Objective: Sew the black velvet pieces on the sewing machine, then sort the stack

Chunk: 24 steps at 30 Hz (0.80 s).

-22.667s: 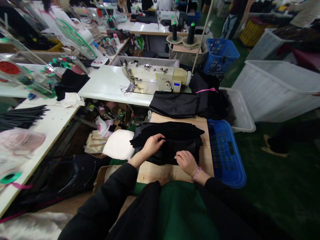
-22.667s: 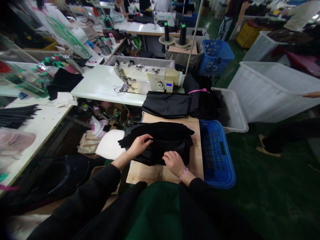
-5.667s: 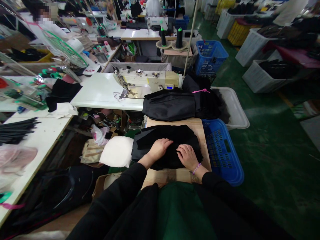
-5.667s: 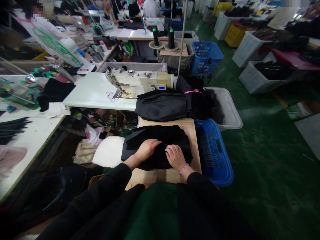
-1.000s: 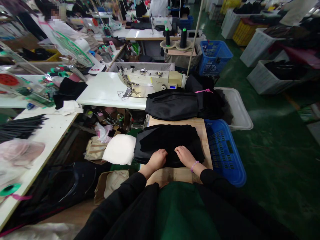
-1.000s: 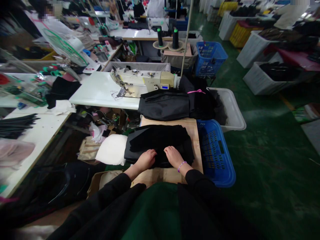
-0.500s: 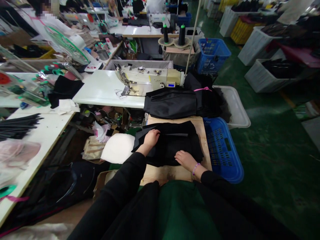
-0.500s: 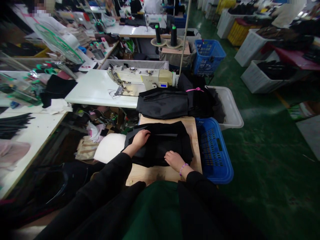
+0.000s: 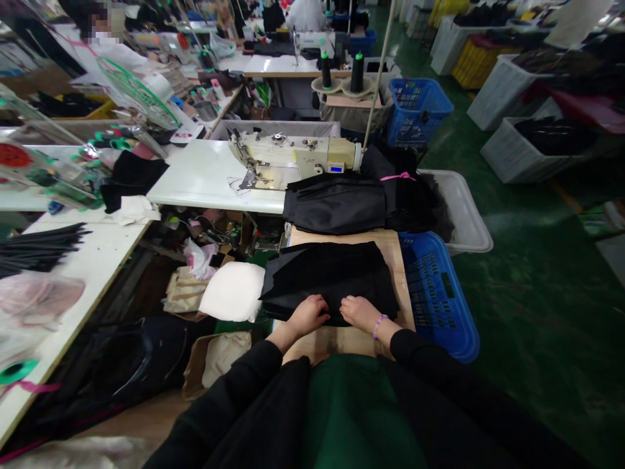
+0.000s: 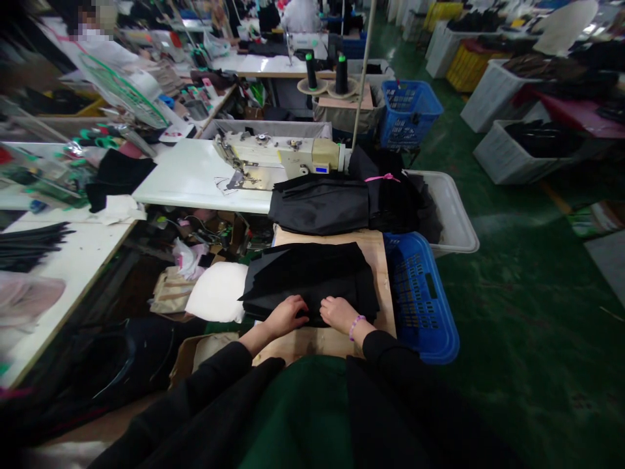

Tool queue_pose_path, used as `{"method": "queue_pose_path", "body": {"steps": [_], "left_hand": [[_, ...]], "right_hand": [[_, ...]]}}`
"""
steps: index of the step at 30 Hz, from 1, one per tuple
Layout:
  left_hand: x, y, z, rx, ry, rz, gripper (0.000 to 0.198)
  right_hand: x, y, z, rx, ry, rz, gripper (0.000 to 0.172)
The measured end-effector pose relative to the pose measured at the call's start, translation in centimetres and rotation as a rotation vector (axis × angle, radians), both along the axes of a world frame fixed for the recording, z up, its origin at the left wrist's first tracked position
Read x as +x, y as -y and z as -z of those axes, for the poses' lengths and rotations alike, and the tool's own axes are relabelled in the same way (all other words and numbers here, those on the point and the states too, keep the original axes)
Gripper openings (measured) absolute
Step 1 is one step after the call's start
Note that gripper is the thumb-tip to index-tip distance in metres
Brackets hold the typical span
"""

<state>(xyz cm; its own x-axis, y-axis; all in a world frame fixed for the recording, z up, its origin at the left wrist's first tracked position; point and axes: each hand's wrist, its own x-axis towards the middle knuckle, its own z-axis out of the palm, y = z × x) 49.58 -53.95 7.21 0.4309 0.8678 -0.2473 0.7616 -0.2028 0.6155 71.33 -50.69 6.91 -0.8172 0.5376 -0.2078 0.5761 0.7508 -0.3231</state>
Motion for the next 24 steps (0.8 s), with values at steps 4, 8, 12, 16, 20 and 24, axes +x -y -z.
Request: {"method": "queue_pose_path", "body": {"steps": [4,8,12,16,20,24], "left_hand": [[-0.1,-0.2,0.2,-0.01,0.036,0.018,0.012],[0.0,-0.6,-0.1,-0.02,0.045,0.015,0.014],[0.2,-0.7,0.2,-0.031,0.017,-0.045,0.02],[0.2,-1.2,1.1,-0.043,0.005,-0.132,0.016],[-0.3,-1.7,2.2,-0.071,0.028,-0.213,0.018],[-0.8,-1.7,2.6,-0.08,0.063,-0.228,0.022]], "right_hand": [[-0.5,-0.3,0.2,0.01,0.01,0.089,0.016],[-0.7,-0.4,0.6,0.027,0.005,0.189,0.017],[-0.8,-0.1,0.8,0.045,-0.03,0.224,0.016],[-0.7,0.2,0.3,0.09,-0.085,0.259,0.02],[-0.2,0.6,-0.8,0.157,-0.146,0.238,0.02],[-0.1,0.7,-0.9,0.184,-0.171,0.167,0.01]]}}
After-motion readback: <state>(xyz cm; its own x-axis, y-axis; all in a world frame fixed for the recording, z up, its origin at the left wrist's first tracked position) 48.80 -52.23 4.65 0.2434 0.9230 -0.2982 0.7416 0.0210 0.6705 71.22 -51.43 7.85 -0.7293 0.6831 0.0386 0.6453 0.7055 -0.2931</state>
